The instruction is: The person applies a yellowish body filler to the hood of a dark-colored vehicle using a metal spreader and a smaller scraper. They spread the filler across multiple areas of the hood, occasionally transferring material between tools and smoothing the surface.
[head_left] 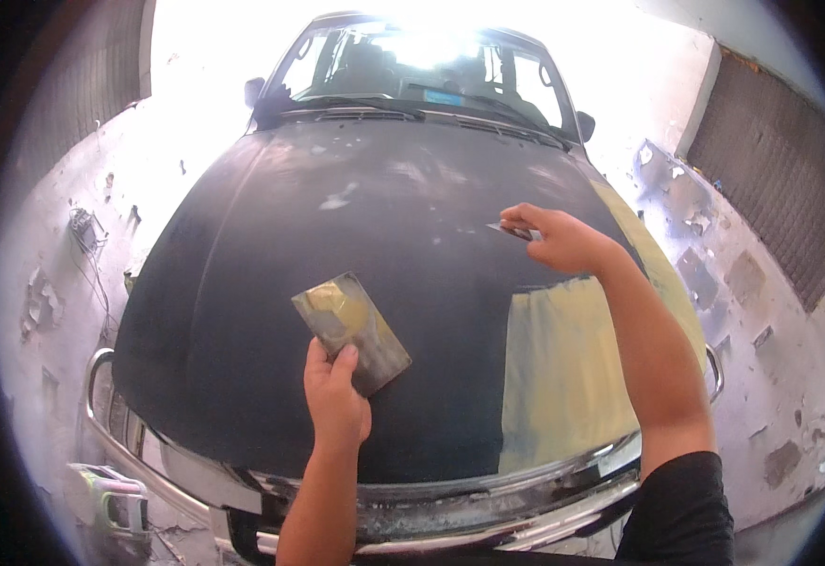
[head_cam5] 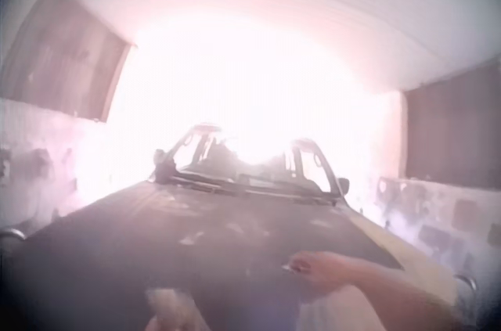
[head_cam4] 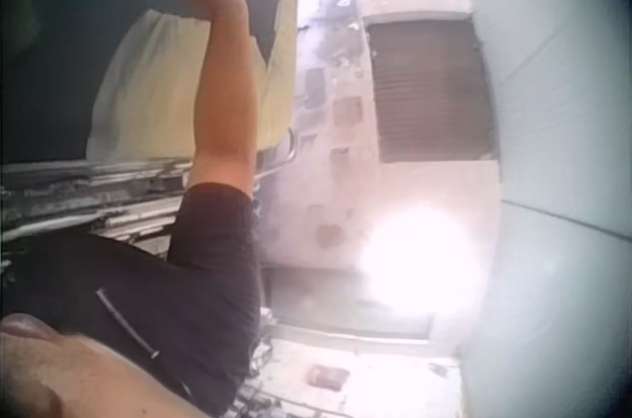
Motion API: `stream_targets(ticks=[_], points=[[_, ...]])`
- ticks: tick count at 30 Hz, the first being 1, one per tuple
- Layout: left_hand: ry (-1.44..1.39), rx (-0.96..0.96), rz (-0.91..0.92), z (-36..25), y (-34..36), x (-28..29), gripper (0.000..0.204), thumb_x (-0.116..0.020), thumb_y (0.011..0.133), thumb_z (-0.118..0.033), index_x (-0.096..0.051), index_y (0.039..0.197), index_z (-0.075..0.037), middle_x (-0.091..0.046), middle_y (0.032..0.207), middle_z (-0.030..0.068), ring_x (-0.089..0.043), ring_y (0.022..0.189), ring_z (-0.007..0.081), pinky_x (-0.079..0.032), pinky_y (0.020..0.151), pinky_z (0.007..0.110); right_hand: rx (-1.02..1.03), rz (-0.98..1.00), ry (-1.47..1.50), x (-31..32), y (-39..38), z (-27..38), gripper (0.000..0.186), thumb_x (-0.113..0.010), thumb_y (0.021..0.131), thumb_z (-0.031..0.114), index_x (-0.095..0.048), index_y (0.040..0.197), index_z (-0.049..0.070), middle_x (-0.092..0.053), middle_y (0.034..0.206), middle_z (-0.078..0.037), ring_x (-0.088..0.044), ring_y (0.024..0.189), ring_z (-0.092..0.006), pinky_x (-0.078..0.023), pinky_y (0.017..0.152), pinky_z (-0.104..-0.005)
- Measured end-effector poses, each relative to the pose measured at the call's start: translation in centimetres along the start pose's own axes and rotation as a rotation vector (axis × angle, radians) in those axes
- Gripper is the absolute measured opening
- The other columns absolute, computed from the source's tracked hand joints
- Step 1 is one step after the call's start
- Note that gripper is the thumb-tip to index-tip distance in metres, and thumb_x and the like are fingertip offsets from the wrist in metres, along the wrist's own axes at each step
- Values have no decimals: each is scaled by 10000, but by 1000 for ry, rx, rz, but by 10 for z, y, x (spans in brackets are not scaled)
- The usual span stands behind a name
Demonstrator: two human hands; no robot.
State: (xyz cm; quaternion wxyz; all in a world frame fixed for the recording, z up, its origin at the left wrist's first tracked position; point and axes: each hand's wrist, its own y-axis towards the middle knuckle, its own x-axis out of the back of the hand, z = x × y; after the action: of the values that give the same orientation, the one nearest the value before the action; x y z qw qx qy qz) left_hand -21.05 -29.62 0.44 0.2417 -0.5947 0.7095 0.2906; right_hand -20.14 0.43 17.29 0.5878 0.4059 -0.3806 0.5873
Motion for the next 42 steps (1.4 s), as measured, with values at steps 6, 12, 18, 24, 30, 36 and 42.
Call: stream_targets(ticks=[6, 12, 18, 24, 30, 36, 42], points=[[-5, 82, -7, -7, -4, -5, 348, -469, 873, 38, -458, 1220, 15, -551, 1148, 105, -522, 1045, 171, -384, 964, 352, -80, 166, -233, 0, 114, -2, 572, -453, 785, -1, -420, 1355, 41, -523, 1347, -127, -490, 1253, -262, -402, 1031, -346], [-112, 134, 42, -7, -13, 7, 347, -486, 872, 42, -457, 1216, 21, -557, 1178, 116, -523, 1091, 178, -382, 981, 342, -79, 275, -380, -11, 189, 7, 551, -470, 810, 29, -424, 1359, 48, -516, 1361, -112, -485, 1256, -256, -393, 1033, -348], [-141, 129, 67, -9, -10, 6, 334, -503, 893, 21, -451, 1224, 20, -563, 1173, 114, -526, 1080, 171, -391, 973, 340, -161, 329, -402, -21, 218, 7, 571, -450, 803, 46, -425, 1373, 74, -527, 1355, -97, -501, 1239, -251, -392, 1015, -347], [-117, 102, 75, -9, -10, 8, 324, -503, 906, 8, -447, 1225, 24, -563, 1174, 110, -525, 1079, 167, -387, 979, 342, -245, 358, -390, -22, 216, 19, 601, -493, 780, 102, -441, 1379, 106, -533, 1347, -94, -541, 1168, -254, -491, 853, -392], [-103, 80, 92, -8, -10, 6, 322, -493, 905, 15, -449, 1224, 18, -562, 1175, 107, -522, 1082, 163, -388, 973, 335, -282, 360, -385, -24, 196, 36, 606, -518, 777, 130, -449, 1379, 148, -543, 1314, -100, -554, 1121, -277, -500, 772, -421], [-74, 66, 109, -7, -10, 8, 321, -490, 903, 18, -452, 1222, 12, -558, 1180, 106, -518, 1088, 163, -381, 981, 335, -185, 396, -341, -32, 177, 28, 596, -512, 763, 78, -450, 1356, 67, -554, 1324, -107, -546, 1178, -246, -446, 938, -351], [-53, 52, 87, -8, -11, 5, 316, -486, 902, 20, -451, 1216, 13, -556, 1177, 106, -516, 1086, 160, -380, 977, 334, -132, 444, -351, -36, 149, 36, 595, -500, 755, 31, -443, 1347, 27, -549, 1328, -127, -550, 1184, -239, -422, 992, -333]])
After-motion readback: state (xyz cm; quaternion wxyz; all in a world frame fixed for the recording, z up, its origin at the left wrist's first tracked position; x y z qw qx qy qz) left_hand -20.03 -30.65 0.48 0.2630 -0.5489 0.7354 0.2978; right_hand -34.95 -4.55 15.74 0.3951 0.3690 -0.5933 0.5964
